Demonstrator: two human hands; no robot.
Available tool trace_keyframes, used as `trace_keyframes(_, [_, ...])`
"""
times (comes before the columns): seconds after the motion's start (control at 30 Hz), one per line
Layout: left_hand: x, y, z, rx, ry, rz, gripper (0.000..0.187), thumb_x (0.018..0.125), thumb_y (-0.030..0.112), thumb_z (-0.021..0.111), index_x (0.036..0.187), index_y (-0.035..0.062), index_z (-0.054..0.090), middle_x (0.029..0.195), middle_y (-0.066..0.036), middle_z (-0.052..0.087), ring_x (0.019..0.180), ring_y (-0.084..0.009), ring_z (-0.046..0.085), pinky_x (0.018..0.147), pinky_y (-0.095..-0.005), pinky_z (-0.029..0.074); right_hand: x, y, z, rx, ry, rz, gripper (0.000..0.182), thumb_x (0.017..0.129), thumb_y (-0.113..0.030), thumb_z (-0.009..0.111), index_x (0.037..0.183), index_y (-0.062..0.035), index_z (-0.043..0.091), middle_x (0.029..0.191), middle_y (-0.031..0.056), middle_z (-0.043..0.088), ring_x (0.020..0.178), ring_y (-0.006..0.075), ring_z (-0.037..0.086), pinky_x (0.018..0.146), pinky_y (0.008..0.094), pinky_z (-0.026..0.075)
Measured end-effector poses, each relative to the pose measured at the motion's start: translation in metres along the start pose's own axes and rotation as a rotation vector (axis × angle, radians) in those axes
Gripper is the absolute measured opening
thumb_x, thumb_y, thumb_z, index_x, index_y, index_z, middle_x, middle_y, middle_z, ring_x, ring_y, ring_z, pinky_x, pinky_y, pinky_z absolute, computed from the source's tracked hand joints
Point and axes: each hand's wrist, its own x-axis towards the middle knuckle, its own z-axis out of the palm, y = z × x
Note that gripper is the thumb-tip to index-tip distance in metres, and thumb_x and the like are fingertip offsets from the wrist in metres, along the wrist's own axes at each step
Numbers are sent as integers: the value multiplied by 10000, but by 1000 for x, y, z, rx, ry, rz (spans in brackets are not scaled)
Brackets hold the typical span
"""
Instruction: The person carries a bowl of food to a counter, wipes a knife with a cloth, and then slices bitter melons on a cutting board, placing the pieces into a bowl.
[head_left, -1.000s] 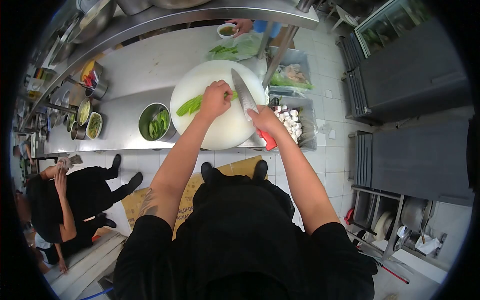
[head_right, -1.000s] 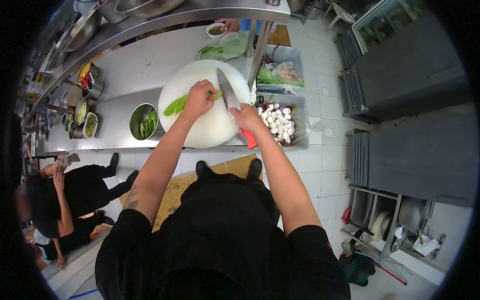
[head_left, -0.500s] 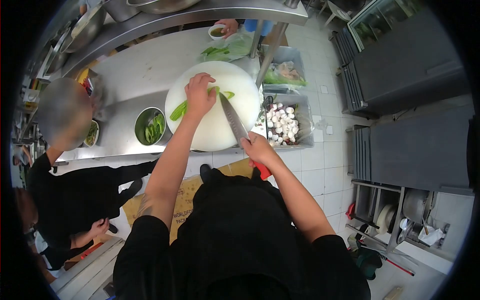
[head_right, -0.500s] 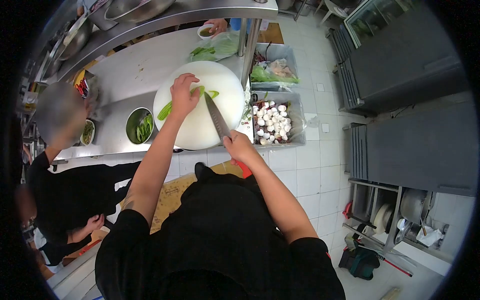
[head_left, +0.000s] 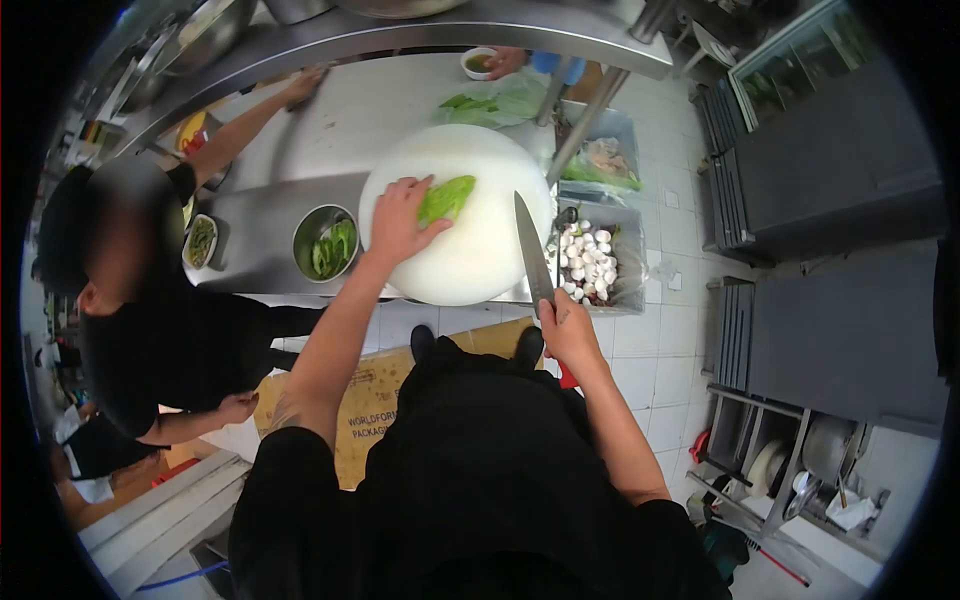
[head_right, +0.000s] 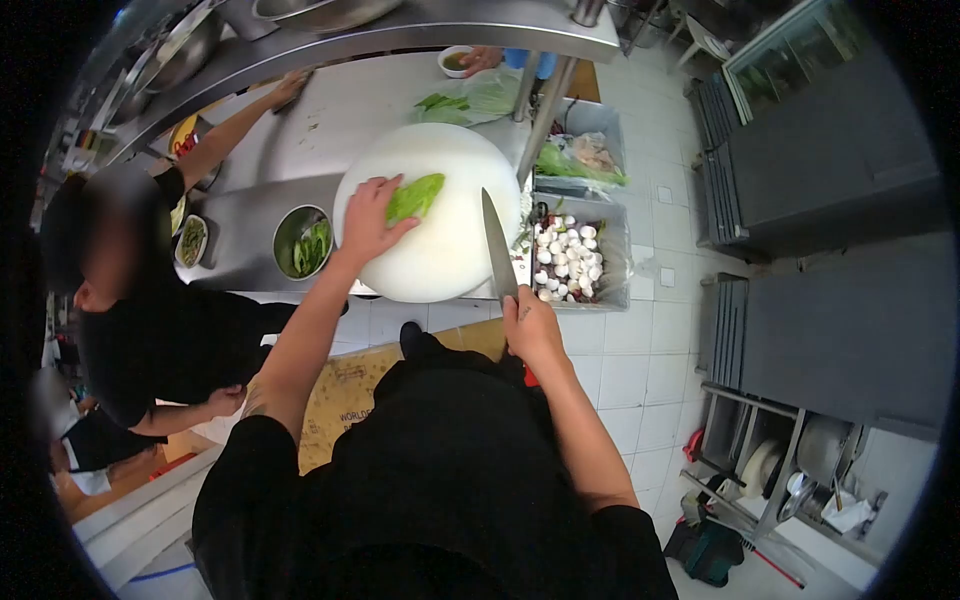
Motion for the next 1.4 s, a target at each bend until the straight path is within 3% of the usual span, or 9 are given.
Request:
trace_keyframes(0.3, [-1, 18, 10, -348, 59, -157, 454, 931, 254, 837, 1302, 27, 708, 1103, -189, 679, 989, -395, 675, 884, -451, 568, 7, 18, -9, 103, 35, 18, 289, 1130, -247, 574, 1077, 37, 579, 707, 183, 656, 454, 249, 653, 418, 395, 501])
trace_keyframes(0.53, [-33, -62, -7, -866, 266, -616, 367, 987, 198, 815, 1300, 22, 739, 1071, -63, 754, 978, -87, 658, 870, -283, 553, 13, 20, -2, 188, -21, 21, 283, 1124, -228, 587, 1042, 42, 582, 701, 123, 628, 426, 211, 607, 415, 379, 487])
trace_keyframes(0.63, [-51, -104, -26, -761, 312, -618, 362, 987, 210, 807, 1292, 25, 747, 1106, -82, 774, 985, -117, 680, 880, -292, 560, 19, 31, 1, 186, -46, -5, 272, 1133, -238, 580, 1157, 33, 562, 618, 52, 541, 390, 195, 574, 369, 360, 442])
trace_keyframes(0.8, [-70, -113, -60, -165, 148, -498, 453, 937, 369, 834, 1243, 44, 757, 1229, -213, 686, 1184, -403, 659, 1037, -477, 533, 17, 31, 0, 201, -11, -27, 245, 1124, -215, 580, 1163, 27, 587, 626, 60, 558, 396, 193, 574, 382, 359, 454])
trace_keyframes(0.97, [-11, -14, -7, -148, 152, -43, 574, 894, 379, 839, 1341, 47, 697, 1286, -223, 664, 1242, -433, 619, 1063, -535, 496, 12, 29, -4, 265, -6, 6, 259, 1118, -200, 580, 1250, 20, 612, 651, 61, 572, 410, 180, 565, 399, 358, 464])
trace_keyframes(1.1, [38, 63, 50, -60, 106, -99, 552, 893, 396, 830, 1306, 58, 686, 1241, -198, 642, 1217, -416, 607, 1041, -546, 484, 7, 25, -8, 248, -15, 14, 254, 1119, -203, 583, 1248, 14, 612, 652, 49, 562, 418, 172, 564, 406, 355, 467])
trace_keyframes(1.23, [44, 63, 81, -28, -2, -119, 396, 896, 327, 816, 1176, 73, 698, 1204, -165, 633, 1130, -378, 640, 978, -517, 516, 6, 34, -12, 241, 5, 26, 235, 1123, -212, 585, 1206, 6, 612, 648, 39, 552, 415, 168, 560, 405, 353, 466])
trace_keyframes(1.33, [29, 57, 68, -272, -103, -104, 269, 896, 247, 797, 1080, 76, 698, 1179, -150, 639, 1051, -373, 666, 921, -480, 545, 5, 41, -10, 285, 18, 28, 232, 1128, -230, 581, 1158, -2, 610, 647, 30, 546, 413, 163, 556, 402, 349, 462])
trace_keyframes(1.4, [19, 48, 51, -352, 47, -126, 235, 887, 191, 796, 1063, 66, 703, 1140, -151, 651, 1014, -375, 673, 902, -458, 552, 7, 43, -7, 275, 17, 41, 239, 1132, -243, 575, 1151, -7, 610, 644, 27, 541, 412, 160, 552, 401, 346, 456])
